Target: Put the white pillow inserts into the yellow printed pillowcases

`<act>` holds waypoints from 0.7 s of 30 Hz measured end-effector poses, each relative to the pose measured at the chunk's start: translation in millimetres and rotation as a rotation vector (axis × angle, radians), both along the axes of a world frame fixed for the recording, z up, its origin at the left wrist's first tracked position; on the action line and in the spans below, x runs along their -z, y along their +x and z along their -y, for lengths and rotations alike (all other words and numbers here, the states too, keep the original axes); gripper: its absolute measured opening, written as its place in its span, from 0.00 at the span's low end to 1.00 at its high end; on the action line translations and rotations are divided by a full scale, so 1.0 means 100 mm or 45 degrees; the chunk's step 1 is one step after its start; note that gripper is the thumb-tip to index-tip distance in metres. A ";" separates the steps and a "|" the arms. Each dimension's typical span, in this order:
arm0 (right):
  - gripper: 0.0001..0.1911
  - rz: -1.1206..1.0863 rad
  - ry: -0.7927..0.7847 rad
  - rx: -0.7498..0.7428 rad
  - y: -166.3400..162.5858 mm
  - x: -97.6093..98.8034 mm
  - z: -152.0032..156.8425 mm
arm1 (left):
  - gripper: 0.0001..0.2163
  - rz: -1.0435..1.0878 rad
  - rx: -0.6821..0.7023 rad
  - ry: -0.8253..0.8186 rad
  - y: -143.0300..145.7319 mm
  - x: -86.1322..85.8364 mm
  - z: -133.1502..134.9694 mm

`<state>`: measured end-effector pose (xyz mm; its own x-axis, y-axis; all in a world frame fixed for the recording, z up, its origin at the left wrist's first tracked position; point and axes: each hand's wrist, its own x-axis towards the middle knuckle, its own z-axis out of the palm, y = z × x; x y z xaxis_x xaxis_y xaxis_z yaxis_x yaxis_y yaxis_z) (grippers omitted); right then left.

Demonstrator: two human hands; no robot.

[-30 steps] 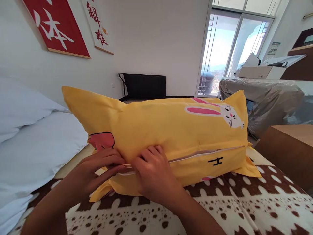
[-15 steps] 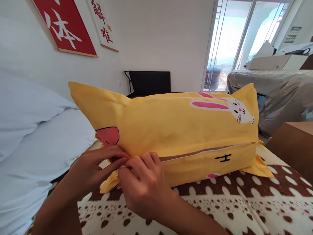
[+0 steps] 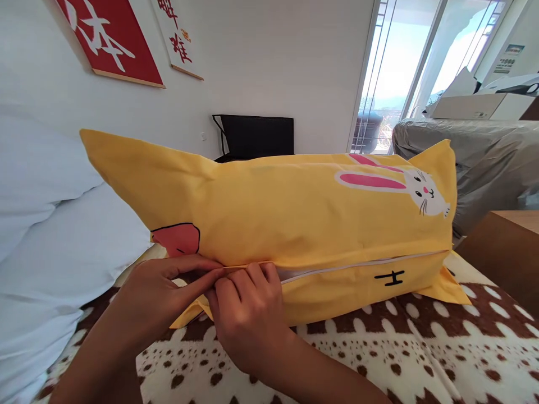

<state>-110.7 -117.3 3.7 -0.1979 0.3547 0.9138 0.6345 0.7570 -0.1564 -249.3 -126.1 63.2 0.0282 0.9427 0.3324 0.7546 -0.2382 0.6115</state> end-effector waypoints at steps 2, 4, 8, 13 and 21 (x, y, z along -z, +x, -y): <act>0.11 0.037 -0.040 0.013 0.01 0.01 -0.02 | 0.09 -0.018 0.011 0.042 0.01 -0.01 -0.01; 0.11 0.076 -0.088 0.027 0.02 0.04 -0.05 | 0.09 -0.035 0.036 0.093 0.01 -0.01 -0.02; 0.10 0.158 -0.173 0.044 0.02 0.07 -0.08 | 0.09 -0.097 0.112 0.190 0.01 -0.01 -0.04; 0.12 0.086 -0.264 0.064 0.02 0.03 -0.07 | 0.09 -0.204 0.131 0.250 0.02 0.00 -0.05; 0.08 0.058 -0.340 0.009 0.02 0.02 -0.05 | 0.09 -0.254 0.236 0.279 -0.02 -0.01 -0.03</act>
